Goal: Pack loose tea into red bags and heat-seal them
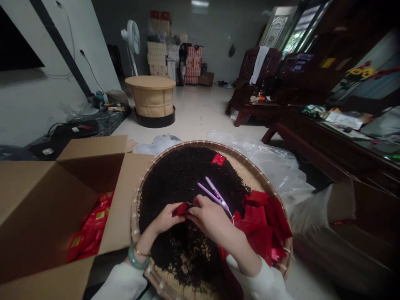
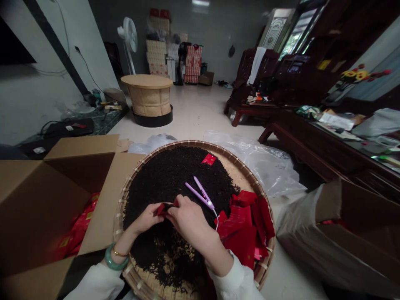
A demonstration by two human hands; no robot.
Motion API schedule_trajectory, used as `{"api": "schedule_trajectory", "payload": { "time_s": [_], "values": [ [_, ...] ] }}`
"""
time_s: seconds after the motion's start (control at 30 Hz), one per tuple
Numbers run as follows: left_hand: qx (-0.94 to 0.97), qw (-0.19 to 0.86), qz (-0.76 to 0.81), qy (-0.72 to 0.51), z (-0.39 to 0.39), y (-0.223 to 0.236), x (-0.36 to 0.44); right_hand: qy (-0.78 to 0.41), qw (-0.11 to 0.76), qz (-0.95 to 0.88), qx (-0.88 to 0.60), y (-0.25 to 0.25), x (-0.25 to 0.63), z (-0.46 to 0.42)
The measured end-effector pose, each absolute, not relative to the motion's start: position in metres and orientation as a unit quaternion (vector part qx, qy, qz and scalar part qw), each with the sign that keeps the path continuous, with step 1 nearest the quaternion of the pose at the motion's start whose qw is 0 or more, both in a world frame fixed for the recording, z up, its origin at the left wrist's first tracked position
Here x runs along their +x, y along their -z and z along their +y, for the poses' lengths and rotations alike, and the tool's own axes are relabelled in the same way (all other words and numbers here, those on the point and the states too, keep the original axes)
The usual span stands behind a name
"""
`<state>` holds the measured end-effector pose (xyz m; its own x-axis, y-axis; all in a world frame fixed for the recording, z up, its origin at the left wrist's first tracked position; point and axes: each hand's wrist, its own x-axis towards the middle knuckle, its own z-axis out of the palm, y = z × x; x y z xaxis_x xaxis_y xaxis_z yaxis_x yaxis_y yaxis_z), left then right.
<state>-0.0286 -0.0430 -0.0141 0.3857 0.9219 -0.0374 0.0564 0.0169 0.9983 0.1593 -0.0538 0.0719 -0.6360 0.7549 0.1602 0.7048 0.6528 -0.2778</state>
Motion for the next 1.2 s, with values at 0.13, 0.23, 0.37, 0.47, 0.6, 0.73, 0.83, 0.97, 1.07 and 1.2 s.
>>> {"api": "schedule_trajectory", "payload": {
  "time_s": [0.13, 0.23, 0.37, 0.47, 0.6, 0.73, 0.83, 0.97, 1.07, 1.2],
  "values": [
    [0.524, 0.655, 0.407, -0.361, -0.045, 0.016, -0.024, -0.228, 0.257, -0.847, -0.406, -0.056, 0.162, -0.041],
    [0.480, 0.692, 0.403, -0.359, -0.045, 0.016, -0.023, -0.342, 0.402, -0.719, -0.452, -0.037, 0.159, -0.031],
    [0.494, 0.642, 0.438, -0.390, -0.040, 0.017, -0.023, -0.501, 0.433, -0.570, -0.486, -0.016, 0.154, -0.024],
    [0.502, 0.575, 0.488, -0.423, -0.035, 0.018, -0.024, -0.549, 0.401, -0.552, -0.483, -0.011, 0.153, -0.023],
    [0.501, 0.555, 0.515, -0.419, -0.034, 0.016, -0.023, -0.555, 0.416, -0.535, -0.482, -0.007, 0.151, -0.023],
    [0.487, 0.589, 0.493, -0.416, -0.038, 0.011, -0.019, -0.532, 0.440, -0.540, -0.481, 0.000, 0.149, -0.021],
    [0.447, 0.668, 0.456, -0.383, -0.042, 0.007, -0.014, -0.481, 0.438, -0.585, -0.484, 0.005, 0.145, -0.022],
    [0.390, 0.724, 0.456, -0.341, -0.046, 0.008, -0.010, -0.415, 0.421, -0.646, -0.482, 0.009, 0.146, -0.016],
    [0.352, 0.717, 0.479, -0.365, -0.046, 0.009, -0.010, -0.257, 0.415, -0.690, -0.534, 0.012, 0.160, -0.005],
    [0.327, 0.694, 0.486, -0.419, -0.046, 0.011, -0.011, -0.060, 0.263, -0.698, -0.663, 0.019, 0.182, 0.010]
  ]
}}
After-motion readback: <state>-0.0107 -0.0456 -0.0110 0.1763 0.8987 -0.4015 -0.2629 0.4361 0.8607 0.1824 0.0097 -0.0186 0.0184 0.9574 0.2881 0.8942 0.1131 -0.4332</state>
